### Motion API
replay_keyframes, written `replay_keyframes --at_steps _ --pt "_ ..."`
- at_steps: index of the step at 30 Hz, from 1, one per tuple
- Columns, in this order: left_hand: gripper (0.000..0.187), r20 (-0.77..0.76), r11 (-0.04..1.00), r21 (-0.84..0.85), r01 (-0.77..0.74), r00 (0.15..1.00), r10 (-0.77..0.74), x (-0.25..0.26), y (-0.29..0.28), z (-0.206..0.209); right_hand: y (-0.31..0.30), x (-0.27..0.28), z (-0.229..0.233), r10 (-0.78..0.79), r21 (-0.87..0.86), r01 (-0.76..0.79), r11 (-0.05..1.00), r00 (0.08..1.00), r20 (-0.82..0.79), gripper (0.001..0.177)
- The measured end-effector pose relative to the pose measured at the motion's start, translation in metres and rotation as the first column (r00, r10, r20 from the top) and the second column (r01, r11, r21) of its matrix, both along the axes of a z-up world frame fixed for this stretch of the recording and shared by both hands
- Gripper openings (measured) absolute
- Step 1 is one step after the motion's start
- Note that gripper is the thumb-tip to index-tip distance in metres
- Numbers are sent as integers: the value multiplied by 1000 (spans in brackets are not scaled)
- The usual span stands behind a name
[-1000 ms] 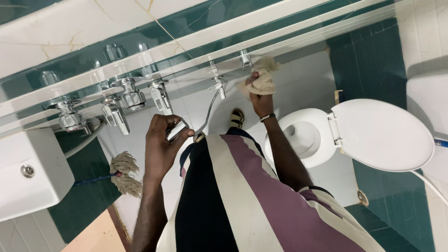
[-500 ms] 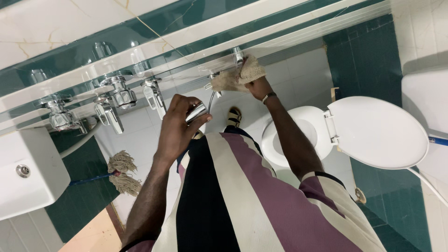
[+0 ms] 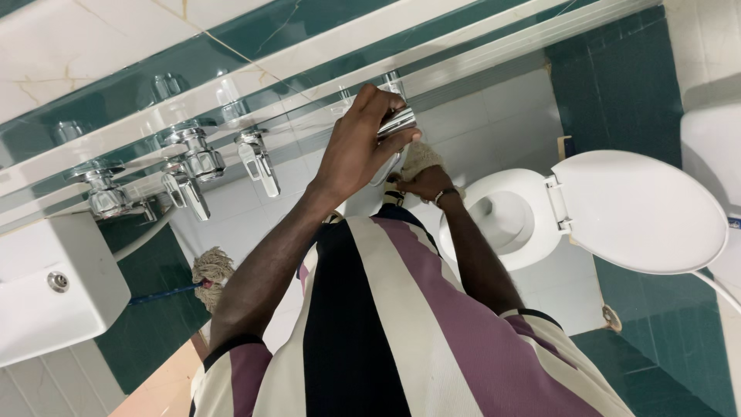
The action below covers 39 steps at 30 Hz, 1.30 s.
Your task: The person cleans multiple wall-mounted faucets and a bidet sprayer handle in a bathroom using a cloth, periodically rinsing the cloth in a sink.
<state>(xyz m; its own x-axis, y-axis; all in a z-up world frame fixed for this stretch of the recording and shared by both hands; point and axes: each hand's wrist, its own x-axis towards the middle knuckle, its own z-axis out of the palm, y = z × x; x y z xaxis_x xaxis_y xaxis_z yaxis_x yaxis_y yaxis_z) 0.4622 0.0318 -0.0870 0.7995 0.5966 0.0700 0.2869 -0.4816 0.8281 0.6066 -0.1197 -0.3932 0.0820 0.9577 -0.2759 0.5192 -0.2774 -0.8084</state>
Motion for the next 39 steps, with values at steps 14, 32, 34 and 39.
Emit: replay_keyframes --at_steps 14,32,34,39 --pt "41 48 999 42 -15 999 13 17 12 -24 65 -2 -75 -310 80 305 949 861 403 54" --pt "47 -155 960 280 -11 986 57 38 26 -91 130 24 -84 -214 -63 274 960 859 464 39" --pt "54 -194 929 369 21 979 55 41 28 -108 127 26 -94 -143 -243 252 937 909 392 49" --pt "42 -216 927 376 3 973 85 43 31 -130 107 28 -110 -96 -249 209 946 912 400 65"
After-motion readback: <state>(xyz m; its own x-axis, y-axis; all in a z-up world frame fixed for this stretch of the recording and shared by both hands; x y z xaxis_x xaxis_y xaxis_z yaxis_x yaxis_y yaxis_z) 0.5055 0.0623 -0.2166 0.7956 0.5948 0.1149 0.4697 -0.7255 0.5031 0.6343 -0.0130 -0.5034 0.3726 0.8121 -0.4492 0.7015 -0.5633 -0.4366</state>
